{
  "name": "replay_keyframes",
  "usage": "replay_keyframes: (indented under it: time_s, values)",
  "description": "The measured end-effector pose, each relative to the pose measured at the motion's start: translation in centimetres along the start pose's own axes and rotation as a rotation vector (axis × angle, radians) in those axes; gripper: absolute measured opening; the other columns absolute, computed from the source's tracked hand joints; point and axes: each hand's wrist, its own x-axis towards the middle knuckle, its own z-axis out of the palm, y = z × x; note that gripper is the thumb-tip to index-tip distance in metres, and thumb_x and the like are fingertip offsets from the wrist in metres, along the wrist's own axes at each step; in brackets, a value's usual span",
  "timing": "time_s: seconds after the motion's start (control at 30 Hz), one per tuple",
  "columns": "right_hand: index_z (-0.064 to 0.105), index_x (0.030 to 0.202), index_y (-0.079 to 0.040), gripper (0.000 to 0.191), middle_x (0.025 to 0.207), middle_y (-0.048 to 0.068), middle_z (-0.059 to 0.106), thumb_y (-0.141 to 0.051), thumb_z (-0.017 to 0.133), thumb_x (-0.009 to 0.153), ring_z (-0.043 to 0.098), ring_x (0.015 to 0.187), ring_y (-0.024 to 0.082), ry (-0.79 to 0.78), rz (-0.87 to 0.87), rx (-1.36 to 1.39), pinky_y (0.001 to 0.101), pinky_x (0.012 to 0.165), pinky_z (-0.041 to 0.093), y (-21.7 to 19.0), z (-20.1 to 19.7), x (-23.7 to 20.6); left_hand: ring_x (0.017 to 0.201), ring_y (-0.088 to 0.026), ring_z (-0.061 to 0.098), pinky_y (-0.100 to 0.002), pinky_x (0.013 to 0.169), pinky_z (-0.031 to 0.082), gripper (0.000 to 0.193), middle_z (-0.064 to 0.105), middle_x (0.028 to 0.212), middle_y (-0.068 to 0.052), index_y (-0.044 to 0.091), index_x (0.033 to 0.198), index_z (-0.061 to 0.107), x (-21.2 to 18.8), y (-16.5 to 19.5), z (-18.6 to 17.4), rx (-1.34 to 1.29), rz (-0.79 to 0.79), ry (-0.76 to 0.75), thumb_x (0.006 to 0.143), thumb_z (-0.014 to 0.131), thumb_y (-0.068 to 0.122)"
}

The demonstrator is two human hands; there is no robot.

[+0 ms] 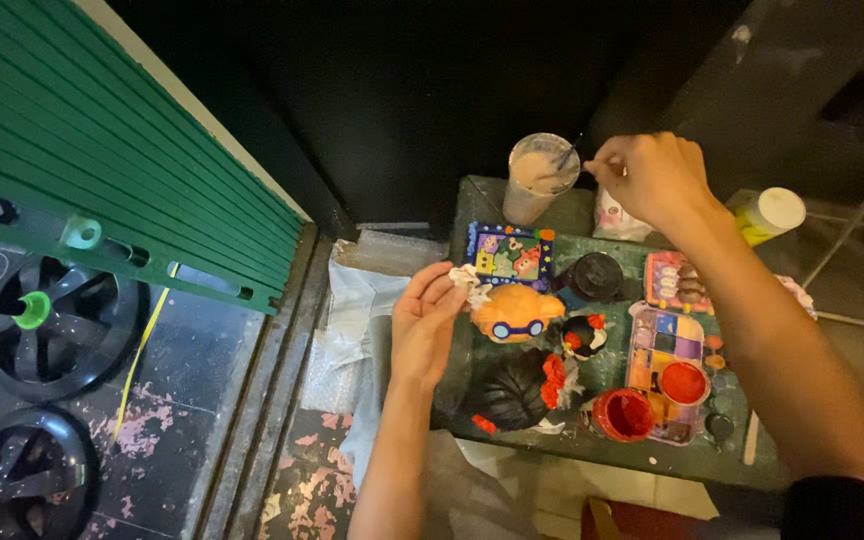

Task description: The person sits cross-legged on the floor holding a black-haired figurine bust decorated with red roses on their lap and paints its details with a small brush. They rotate the figurine to reach different sides, then set it on the table, wipe the brush with a tissue, and dip the brush into a red paint cup.

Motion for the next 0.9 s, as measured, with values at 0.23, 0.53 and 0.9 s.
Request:
replay_keyframes:
  time_s: [0.23,0.53,0.9]
  values:
    - [0.08,0.101,-0.02,0.026,0.083,0.01,0.075,-0.043,0.069,0.1,0.072,0.07,0.033,-0.023,0.008,-0.061,0.0463,0.062,0.055,0.9,-2.2,-1.9,0.103,-0.015,0.064,-0.032,0.093,0.048,0.038,0.07,0.109,-0.009,0.008,0.133,0.052,-0.7,-0.4,0.2,-0.068,0.045,-0.02,0.098,0.067,0.003]
    - [0.082,0.095,-0.024,0.027,0.076,0.012,0.074,-0.046,0.066,0.092,0.071,0.071,0.035,-0.211,-0.001,-0.218,0.0475,0.063,0.057,0.5,-4.6,-2.7,0.099,-0.02,0.066,-0.037,0.085,0.053,0.017,0.07,0.111,-0.012,0.004,0.118,0.063,0.1,-2.4,-0.9,-0.098,0.103,-0.002,0.101,0.068,0.007]
    - [0.08,0.097,-0.018,0.025,0.078,0.017,0.073,-0.037,0.064,0.096,0.07,0.068,0.04,-0.03,0.054,0.001,0.0522,0.064,0.056,1.1,-4.5,-3.8,0.111,-0.022,0.067,-0.038,0.098,0.052,0.041,0.07,0.122,-0.014,-0.005,0.132,0.061,-0.2,1.4,0.7,-0.031,0.119,-0.075,0.092,0.067,-0.002]
